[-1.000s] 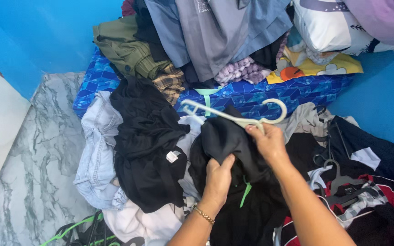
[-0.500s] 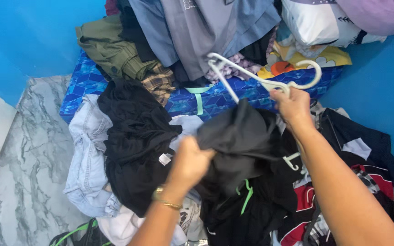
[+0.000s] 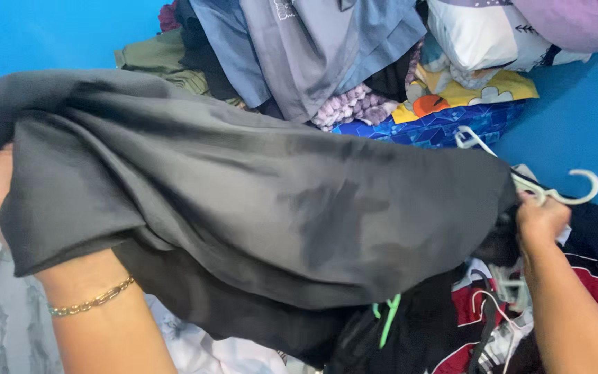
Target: The person hangs various garments, including white shirts, a denim jacket, and black tops, onto plastic hangers. They select hangers from a pile, place the clothes on them, and set the hung items aside.
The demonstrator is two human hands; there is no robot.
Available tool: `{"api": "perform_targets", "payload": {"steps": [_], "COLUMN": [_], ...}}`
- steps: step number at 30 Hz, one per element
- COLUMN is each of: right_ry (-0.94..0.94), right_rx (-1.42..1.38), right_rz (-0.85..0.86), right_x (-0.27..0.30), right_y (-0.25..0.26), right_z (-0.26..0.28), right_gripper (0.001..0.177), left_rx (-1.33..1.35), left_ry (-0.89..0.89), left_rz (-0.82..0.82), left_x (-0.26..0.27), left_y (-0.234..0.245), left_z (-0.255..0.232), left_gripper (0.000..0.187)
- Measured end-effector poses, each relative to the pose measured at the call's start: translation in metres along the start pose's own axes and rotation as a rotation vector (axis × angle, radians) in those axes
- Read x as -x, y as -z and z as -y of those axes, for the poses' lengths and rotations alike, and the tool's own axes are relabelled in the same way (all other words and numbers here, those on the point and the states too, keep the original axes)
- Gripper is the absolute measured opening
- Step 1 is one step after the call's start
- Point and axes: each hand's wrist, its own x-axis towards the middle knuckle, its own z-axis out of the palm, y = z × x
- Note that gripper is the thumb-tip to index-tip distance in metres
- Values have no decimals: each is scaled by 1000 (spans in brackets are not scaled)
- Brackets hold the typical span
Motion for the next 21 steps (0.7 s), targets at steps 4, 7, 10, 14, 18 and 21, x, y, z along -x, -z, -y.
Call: {"api": "perform_targets", "payload": {"steps": [4,7,10,14,18,21], "right_ry": [40,-9,43,-105,-105,-120], "right_rx": [480,278,-228,-646,-827,-934], "right_rz": [-83,-39,129,421,558,605], "right_x": [-2,0,19,71,106,122], "right_y": [48,67,50,16,10,19], "right_z": [-28,-5,54,153,238,278], "right_gripper": [26,27,19,15,11,10], "left_rx": [183,33,-884,-1278,-1982,-1804], "left_ry": [23,27,-193,-249,-565,-396], "left_rz": [-9,164,493,1312,1215,1091], "left_x": [-2,34,102,166,184,175], "left_y": [-9,-24,-27,-17,44,92], "left_z": [-2,31,86,151,191,220], "left_gripper": [27,28,41,96,106,61]}}
